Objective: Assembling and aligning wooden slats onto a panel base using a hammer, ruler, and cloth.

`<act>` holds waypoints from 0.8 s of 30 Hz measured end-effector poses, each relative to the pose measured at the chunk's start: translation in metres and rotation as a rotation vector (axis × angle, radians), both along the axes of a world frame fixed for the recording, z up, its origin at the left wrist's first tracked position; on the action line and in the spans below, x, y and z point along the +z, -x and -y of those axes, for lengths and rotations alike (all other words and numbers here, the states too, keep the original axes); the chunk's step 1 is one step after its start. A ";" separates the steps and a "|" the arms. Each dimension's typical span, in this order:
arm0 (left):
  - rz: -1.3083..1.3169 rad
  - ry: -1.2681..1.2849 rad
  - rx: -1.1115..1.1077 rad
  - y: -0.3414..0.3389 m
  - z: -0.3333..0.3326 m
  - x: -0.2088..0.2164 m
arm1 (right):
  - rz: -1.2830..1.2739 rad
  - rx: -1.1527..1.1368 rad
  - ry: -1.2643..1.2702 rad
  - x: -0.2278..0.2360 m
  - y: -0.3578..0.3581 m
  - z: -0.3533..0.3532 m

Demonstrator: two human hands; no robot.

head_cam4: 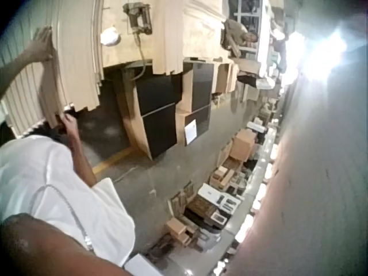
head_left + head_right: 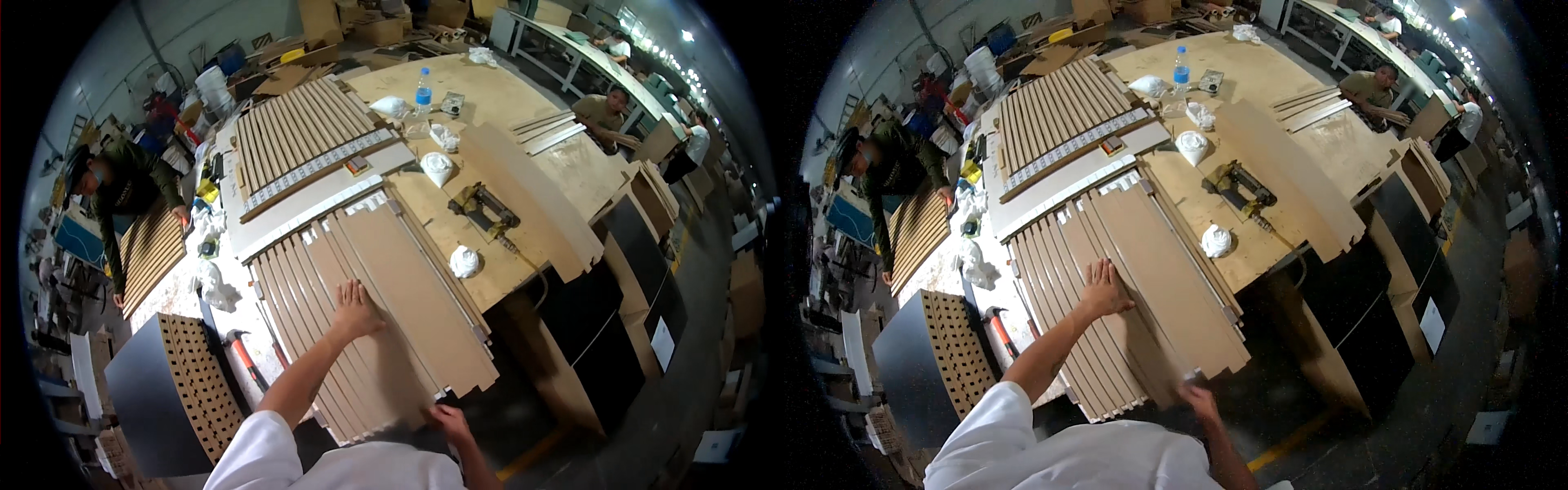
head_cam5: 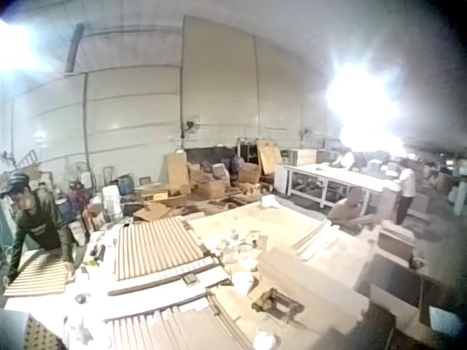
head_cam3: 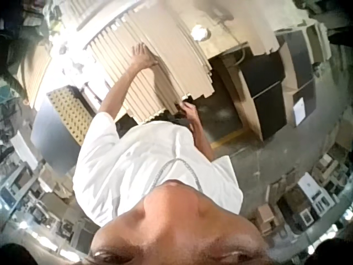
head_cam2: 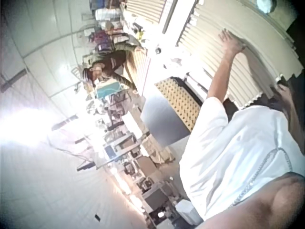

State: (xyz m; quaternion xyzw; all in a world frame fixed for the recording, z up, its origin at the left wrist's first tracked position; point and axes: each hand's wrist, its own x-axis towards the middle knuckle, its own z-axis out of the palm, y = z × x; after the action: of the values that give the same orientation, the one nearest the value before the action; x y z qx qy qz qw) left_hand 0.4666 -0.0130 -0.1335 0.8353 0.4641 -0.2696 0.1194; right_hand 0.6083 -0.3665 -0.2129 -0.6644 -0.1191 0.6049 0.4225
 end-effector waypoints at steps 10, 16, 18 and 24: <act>0.049 0.000 0.025 0.004 -0.038 -0.007 | -0.235 -0.144 0.080 -0.017 0.003 -0.005; 0.060 -0.002 0.011 0.006 -0.069 -0.004 | -0.140 -0.180 0.067 -0.024 0.017 -0.002; 0.021 0.000 0.015 0.003 -0.072 -0.004 | -0.042 -0.171 0.141 -0.013 0.023 -0.010; 0.333 -0.084 0.108 0.034 -0.055 -0.020 | -0.091 -0.102 0.109 0.022 0.024 -0.026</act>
State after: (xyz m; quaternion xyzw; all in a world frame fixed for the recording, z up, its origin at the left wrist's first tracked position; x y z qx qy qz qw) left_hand 0.4321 0.0415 -0.1530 0.8464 0.4930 -0.1011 0.1742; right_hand 0.5848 -0.3407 -0.1907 -0.6634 -0.0326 0.6177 0.4211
